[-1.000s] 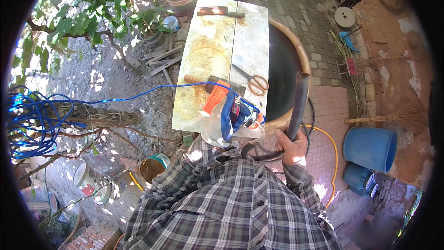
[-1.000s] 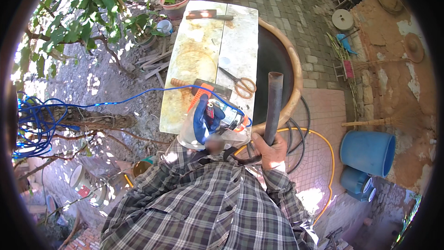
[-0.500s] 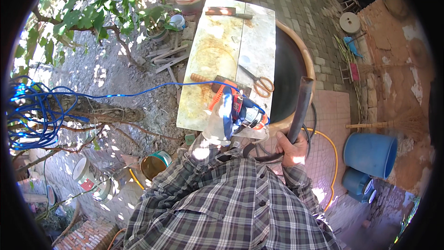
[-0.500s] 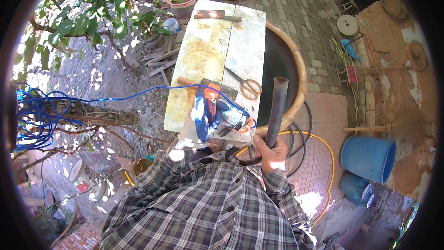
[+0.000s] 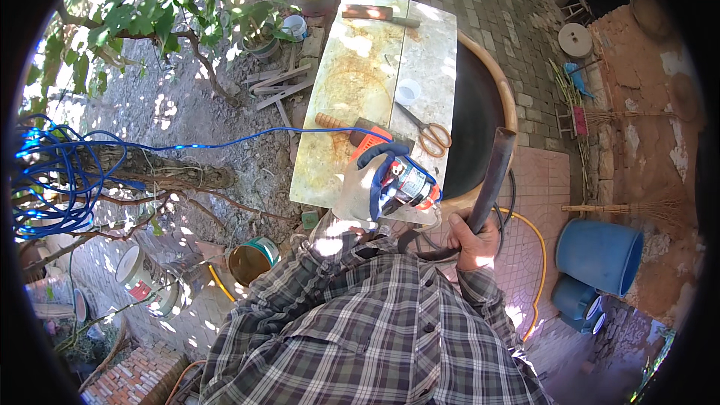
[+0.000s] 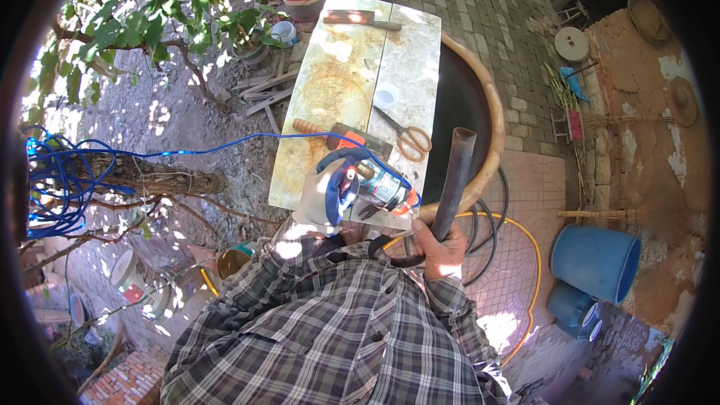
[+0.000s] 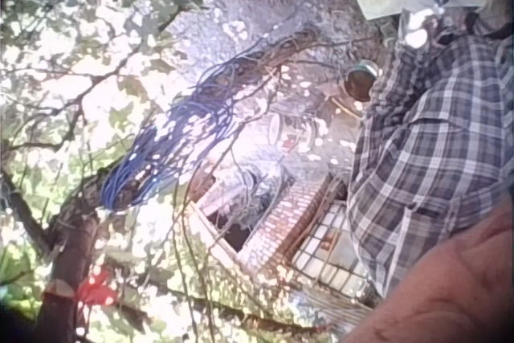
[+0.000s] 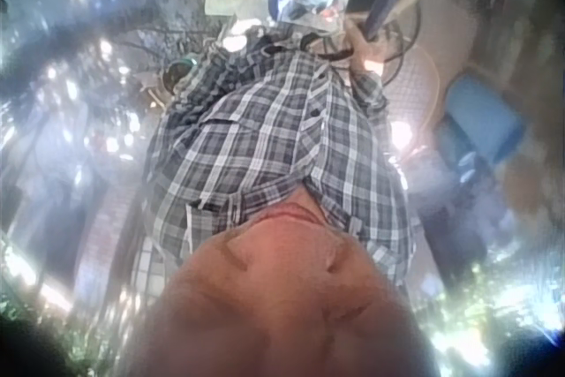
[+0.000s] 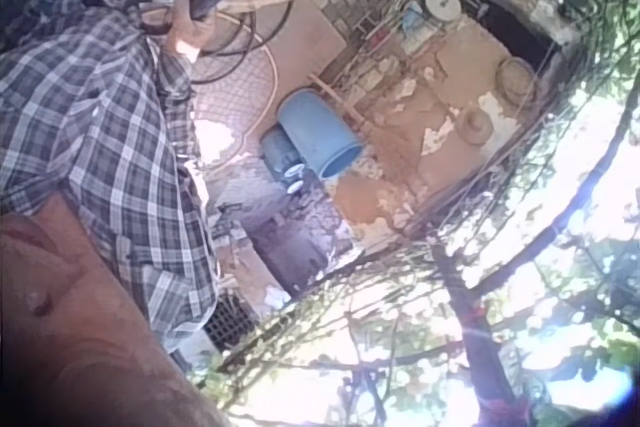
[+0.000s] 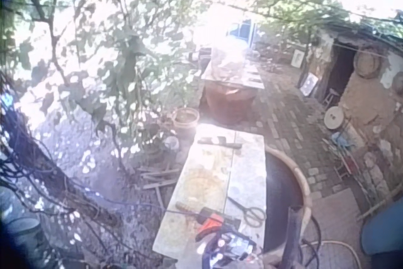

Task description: The person assembles a handheld garden sprayer by attaching a black hose to the metal tank and securing the orange pump head. They manipulate the hose and pump components on a workbench, tightening connections and adjusting the assembly. A second person briefly walks through the background.

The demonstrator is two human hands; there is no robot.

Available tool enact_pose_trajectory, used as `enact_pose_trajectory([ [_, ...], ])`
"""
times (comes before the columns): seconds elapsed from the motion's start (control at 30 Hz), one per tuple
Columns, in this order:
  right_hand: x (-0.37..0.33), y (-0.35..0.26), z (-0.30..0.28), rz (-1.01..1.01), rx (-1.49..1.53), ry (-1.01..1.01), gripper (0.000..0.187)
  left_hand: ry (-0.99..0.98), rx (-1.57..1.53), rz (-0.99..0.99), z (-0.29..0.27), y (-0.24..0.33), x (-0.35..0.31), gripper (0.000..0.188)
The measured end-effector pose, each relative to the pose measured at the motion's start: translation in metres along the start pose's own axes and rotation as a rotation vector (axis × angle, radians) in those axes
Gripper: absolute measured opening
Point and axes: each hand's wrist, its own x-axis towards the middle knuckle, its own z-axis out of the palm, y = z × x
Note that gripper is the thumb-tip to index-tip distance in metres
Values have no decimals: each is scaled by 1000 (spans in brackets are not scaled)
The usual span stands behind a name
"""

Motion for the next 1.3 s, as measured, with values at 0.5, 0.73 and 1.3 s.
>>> enact_pose_trajectory([
  [0.5, 23, -13, 38, 215, 146, -318, 20, -456, -231, 7, 9, 18, -12, 40],
  [0.73, 27, -12, 39, 260, 110, -388, 20, -567, -315, -321, 6, 13, -14, 62],
  [1.3, 26, 34, 36, 116, 37, -649, 45, 44, -905, -1098, -34, -3, -51, 35],
])
